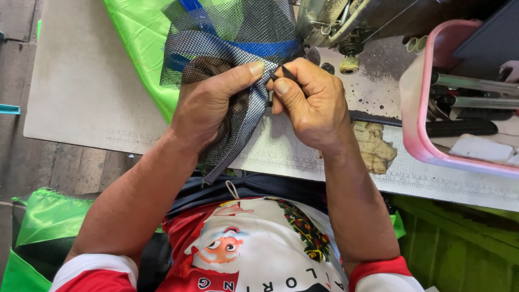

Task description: A person is seen aligning and applying blue tape to the edges of a black mesh fabric at a sewing station, using snips to trim the material.

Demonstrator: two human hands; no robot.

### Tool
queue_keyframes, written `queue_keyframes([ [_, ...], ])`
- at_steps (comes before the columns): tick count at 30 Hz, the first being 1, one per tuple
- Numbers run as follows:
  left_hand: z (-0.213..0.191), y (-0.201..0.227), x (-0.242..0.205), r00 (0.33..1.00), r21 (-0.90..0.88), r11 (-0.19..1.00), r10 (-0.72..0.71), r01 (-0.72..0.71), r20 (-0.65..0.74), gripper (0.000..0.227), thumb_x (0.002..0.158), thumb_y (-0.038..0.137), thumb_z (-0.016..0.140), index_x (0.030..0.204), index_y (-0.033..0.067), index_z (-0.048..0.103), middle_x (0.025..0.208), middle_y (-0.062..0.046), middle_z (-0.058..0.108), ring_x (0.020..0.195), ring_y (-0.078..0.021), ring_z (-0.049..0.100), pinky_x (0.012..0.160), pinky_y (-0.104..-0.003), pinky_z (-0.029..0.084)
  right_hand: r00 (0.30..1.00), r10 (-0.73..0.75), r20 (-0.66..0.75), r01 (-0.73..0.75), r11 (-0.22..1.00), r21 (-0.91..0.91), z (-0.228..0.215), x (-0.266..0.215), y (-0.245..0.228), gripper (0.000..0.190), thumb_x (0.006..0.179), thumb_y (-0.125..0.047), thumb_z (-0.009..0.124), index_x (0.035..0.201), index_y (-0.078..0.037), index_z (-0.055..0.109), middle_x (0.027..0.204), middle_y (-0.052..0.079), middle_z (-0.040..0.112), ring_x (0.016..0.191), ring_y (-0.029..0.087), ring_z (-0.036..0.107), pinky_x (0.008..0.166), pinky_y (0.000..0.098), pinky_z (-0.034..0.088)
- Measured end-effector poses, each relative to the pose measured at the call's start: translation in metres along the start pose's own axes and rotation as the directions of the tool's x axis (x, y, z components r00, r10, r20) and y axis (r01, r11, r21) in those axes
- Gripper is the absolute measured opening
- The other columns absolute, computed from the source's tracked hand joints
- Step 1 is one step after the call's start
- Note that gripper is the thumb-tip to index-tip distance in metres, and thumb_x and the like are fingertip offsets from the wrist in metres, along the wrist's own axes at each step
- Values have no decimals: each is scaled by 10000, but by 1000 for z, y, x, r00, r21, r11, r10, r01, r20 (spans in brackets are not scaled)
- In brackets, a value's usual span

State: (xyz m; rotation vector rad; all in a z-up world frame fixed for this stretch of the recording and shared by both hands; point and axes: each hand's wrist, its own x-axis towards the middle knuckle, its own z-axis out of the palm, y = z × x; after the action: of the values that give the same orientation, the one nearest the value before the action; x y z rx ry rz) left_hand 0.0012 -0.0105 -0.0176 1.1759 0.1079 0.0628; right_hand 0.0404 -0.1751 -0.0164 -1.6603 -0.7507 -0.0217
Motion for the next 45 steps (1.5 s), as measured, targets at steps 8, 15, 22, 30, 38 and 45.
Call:
queue_keyframes([
  [8,0,-7,2,999,-34,999,27,-26,24,266,827,6,809,1048,-104,710,1116,-244,709,1063,-355,700,1060,-546,514,1000,-8,16,9,999,-44,-6,-1,5,226,1047,-108,586,869,-17,691,606,74,649,520,149,527,508,255,438],
  [15,-21,-1,13,994,-20,999,-29,31,105,265,899,88,772,1112,-50,700,1121,-118,719,1081,-249,701,1016,-490,583,1000,9,25,-9,1000,-1,-5,-4,1,250,1044,-95,586,830,-17,687,573,80,642,467,131,523,478,225,439],
  [22,-17,15,5,980,205,978,-71,32,186,279,938,144,725,1118,-65,680,1109,-153,706,1085,-286,704,1004,-487,576,997,78,15,-79,969,232,0,-6,8,262,1046,-79,545,822,12,644,552,100,626,423,97,530,434,198,453],
  [30,-11,10,10,989,320,944,-119,83,93,185,883,163,785,934,-12,757,910,-68,712,928,-219,730,914,-426,618,997,10,79,-31,960,279,-1,-6,3,265,1015,-94,585,790,34,641,534,119,633,375,106,520,385,199,435],
  [38,-18,17,2,940,551,762,286,-342,187,220,981,114,753,818,-33,751,711,-139,687,692,-212,697,726,-299,593,944,-204,-258,174,975,-135,9,-13,4,137,913,-14,788,965,31,670,696,121,597,547,151,487,498,260,426],
  [45,-32,7,-12,933,586,727,301,-359,199,207,972,130,765,830,-20,751,758,-137,692,691,-218,687,697,-290,568,895,-339,-289,252,920,-299,21,-8,-14,87,919,-26,788,878,-5,714,658,95,557,495,211,482,469,287,414],
])
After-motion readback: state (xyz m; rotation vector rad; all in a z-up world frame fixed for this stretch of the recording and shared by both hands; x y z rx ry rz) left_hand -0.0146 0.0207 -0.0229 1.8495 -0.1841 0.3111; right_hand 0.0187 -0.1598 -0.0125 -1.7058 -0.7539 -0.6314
